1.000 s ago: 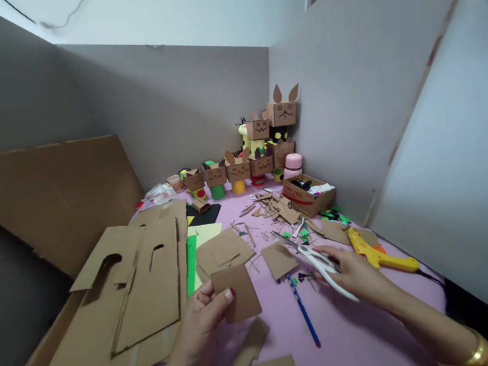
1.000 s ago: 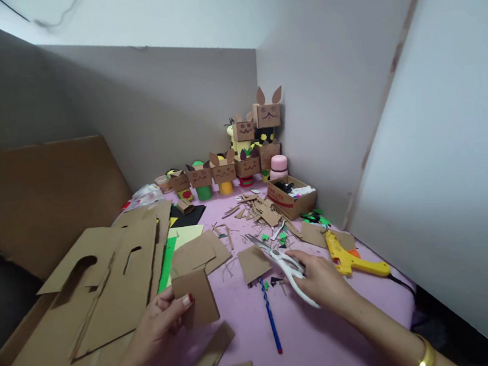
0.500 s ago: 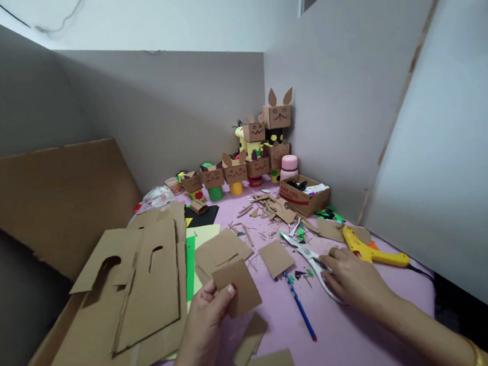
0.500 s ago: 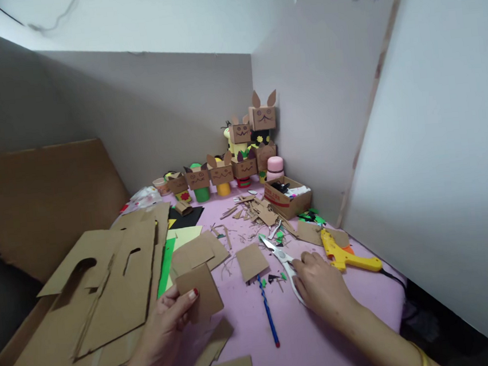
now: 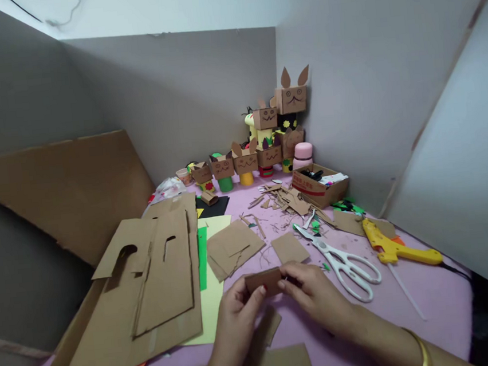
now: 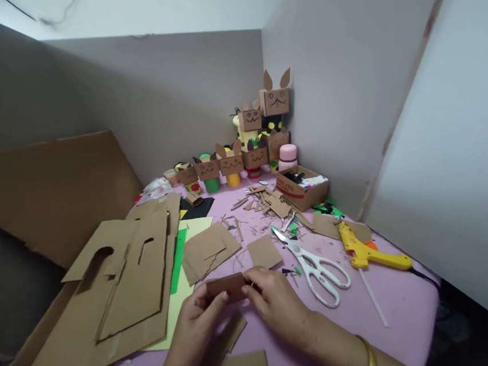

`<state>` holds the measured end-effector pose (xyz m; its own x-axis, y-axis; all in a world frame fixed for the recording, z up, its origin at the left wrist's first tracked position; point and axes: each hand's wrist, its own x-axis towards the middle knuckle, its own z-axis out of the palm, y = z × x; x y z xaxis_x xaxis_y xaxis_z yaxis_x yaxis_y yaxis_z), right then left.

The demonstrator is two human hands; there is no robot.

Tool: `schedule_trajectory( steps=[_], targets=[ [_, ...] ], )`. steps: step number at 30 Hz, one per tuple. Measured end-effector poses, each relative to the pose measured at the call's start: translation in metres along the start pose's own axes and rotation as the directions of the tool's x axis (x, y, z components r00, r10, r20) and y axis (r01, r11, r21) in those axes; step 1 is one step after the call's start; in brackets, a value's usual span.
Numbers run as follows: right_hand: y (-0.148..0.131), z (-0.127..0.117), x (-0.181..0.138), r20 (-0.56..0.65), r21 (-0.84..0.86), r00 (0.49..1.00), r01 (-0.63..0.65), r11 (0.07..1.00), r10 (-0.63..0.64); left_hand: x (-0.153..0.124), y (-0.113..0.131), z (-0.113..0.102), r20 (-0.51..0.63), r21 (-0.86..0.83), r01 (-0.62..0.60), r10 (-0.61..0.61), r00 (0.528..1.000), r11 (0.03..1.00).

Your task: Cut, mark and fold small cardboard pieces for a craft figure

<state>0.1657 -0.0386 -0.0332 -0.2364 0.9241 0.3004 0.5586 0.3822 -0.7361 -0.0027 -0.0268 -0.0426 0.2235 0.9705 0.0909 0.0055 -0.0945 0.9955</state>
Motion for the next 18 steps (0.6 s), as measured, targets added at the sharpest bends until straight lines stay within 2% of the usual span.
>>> schedule_trajectory(
  steps=[5,9,18],
  targets=[
    [0.012,-0.004,-0.012,0.029,-0.105,1.0,0.002,0.994,0.001,-0.002,-0.004,0.006,0.08,0.177,-0.06,0.046,0.996,0.982],
    [0.021,-0.002,-0.011,0.109,-0.166,0.991,-0.061,0.984,0.079,0.001,-0.008,0.009,0.069,0.297,-0.012,-0.008,0.998,0.955],
    [0.026,0.0,-0.009,0.108,-0.143,0.991,-0.059,0.988,0.074,0.005,-0.009,0.008,0.078,0.241,0.015,-0.035,0.996,0.97]
  ],
)
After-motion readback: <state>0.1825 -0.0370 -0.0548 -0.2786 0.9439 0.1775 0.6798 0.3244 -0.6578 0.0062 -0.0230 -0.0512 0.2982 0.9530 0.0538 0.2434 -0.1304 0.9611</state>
